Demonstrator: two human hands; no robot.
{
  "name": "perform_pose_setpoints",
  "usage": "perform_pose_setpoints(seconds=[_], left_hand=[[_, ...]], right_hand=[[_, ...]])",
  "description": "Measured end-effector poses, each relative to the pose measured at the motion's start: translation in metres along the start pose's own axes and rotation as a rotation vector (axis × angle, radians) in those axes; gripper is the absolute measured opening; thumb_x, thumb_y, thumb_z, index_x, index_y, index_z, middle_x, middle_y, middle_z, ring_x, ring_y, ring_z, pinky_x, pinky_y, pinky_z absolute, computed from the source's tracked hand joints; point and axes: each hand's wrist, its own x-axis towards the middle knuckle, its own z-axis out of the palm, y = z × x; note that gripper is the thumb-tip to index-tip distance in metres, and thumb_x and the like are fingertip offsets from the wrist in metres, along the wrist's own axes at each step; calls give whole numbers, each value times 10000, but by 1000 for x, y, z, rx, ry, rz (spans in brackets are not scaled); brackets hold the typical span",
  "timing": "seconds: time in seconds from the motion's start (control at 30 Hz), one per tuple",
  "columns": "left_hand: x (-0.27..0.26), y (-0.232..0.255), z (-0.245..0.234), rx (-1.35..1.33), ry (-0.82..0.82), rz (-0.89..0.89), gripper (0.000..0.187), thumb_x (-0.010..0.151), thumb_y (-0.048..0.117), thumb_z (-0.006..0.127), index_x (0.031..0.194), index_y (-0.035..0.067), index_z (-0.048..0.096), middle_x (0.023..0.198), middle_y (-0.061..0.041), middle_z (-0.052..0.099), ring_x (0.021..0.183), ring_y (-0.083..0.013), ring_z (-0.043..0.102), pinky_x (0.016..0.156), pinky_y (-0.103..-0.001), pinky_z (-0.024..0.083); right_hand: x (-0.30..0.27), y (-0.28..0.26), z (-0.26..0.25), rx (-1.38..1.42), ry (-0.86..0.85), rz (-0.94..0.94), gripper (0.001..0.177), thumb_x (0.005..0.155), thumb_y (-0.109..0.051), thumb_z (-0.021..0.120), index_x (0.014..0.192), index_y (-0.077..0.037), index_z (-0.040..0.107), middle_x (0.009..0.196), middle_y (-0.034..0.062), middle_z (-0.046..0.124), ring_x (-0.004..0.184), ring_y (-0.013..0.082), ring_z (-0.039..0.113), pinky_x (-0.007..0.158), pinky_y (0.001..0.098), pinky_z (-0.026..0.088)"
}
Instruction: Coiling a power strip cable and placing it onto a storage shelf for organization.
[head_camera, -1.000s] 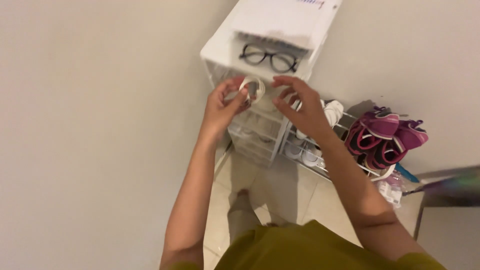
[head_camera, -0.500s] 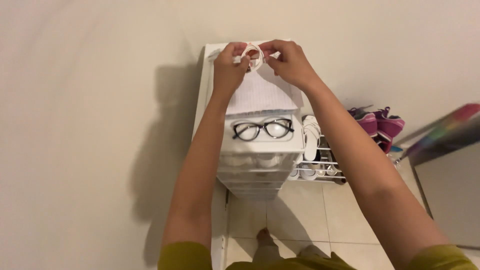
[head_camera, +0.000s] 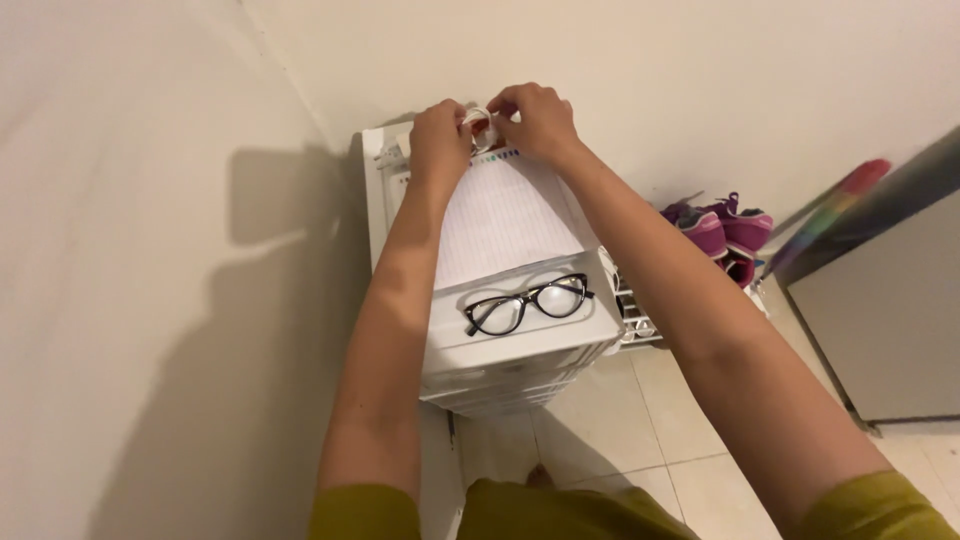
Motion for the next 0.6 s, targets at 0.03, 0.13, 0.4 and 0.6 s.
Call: perform_pose_setpoints(seconds=[0.03, 0.13, 0.4, 0.6], left_hand=[[-1, 1, -2, 46, -14, -7, 209, 922, 53, 502, 741, 121, 581, 719, -38, 636, 633, -236, 591, 543, -407, 465], [0, 3, -1, 239, -69, 40, 236, 788, -40, 446, 616, 114, 494, 632, -90, 611, 589, -312, 572, 532, -451, 416], [-19, 10, -2, 266, 71, 227, 296, 884, -29, 538, 1071, 89, 735, 1038, -104, 653, 900, -320, 652, 748, -444, 530], [-110, 98, -28, -105, 160, 367, 224, 1012, 122, 547, 1198, 104, 670, 1371, -131, 579, 1237, -286, 594, 957, -425, 499]], right_hand=[[1, 0, 1, -38, 19, -21, 241, 888, -260, 580, 1040, -262, 766, 989, -91, 760, 969, 189, 674, 840, 453, 435], [-7, -8, -5, -47, -26, 12, 282, 919, -257, 522, 1088, -276, 748, 1033, -87, 751, 1048, 207, 648, 892, 480, 383], [-36, -4, -21, -45, 47, -43, 313, 885, -201, 523, 1096, -277, 740, 1052, -72, 691, 954, 199, 631, 848, 487, 344], [-134, 5, -74, 195, 323, -370, 305, 988, -206, 660, 1288, -168, 622, 1225, 31, 636, 1143, 232, 613, 987, 430, 433]])
